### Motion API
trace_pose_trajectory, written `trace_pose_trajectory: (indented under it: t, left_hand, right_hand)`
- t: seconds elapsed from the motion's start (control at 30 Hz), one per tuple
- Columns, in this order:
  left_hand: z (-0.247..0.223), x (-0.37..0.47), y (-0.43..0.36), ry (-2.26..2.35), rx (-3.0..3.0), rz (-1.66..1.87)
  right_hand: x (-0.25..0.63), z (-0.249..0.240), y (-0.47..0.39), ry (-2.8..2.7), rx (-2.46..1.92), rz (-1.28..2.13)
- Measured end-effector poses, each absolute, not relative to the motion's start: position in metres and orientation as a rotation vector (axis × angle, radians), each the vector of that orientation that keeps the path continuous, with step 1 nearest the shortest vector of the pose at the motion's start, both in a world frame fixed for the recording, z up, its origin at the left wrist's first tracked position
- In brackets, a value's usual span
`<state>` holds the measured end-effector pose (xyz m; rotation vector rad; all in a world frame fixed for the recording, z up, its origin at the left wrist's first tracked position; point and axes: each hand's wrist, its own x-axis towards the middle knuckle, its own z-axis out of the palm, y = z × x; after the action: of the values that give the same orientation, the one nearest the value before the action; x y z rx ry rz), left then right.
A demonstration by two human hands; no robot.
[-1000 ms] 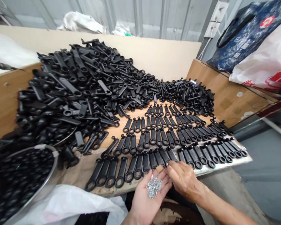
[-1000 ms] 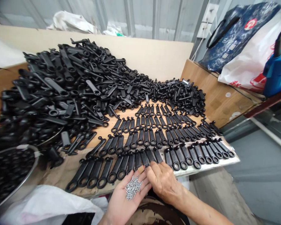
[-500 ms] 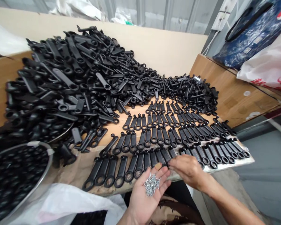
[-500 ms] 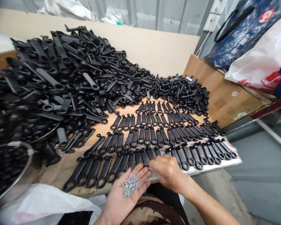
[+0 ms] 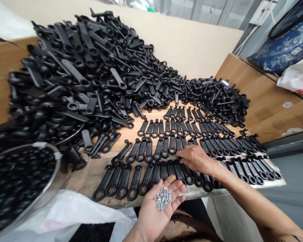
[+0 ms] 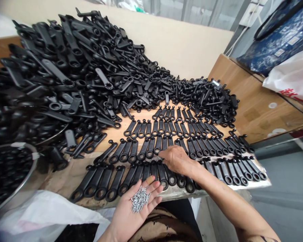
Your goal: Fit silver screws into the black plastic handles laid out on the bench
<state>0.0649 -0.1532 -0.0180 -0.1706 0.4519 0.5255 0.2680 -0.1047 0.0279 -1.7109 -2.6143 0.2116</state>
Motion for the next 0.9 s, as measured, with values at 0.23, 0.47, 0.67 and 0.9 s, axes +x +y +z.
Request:
trace_pose_trajectory:
  t: [0.23,0.47,0.67,0.9]
  left_hand:
    - [-0.020,0.061,-0.152,0.451,-0.157,0.529]
    - [-0.020,0.059,-0.153,0.428,-0.155,0.535]
    - [-0.018,0.057,-0.157,0.429,-0.143,0.537]
    - [-0.015,0.054,-0.162,0.461,-0.119,0.539]
  right_hand:
    - [0.263,0.036,-0.092,-2.730,-1.847,0.352]
    - [0.268,0.029,-0.083,-2.732,-1.827,0.485]
    - [0.273,0.037,-0.085,-2.681,-1.812,0.524]
    - [0.294,0.051,-0.115,-2.698,-1.733,0.312]
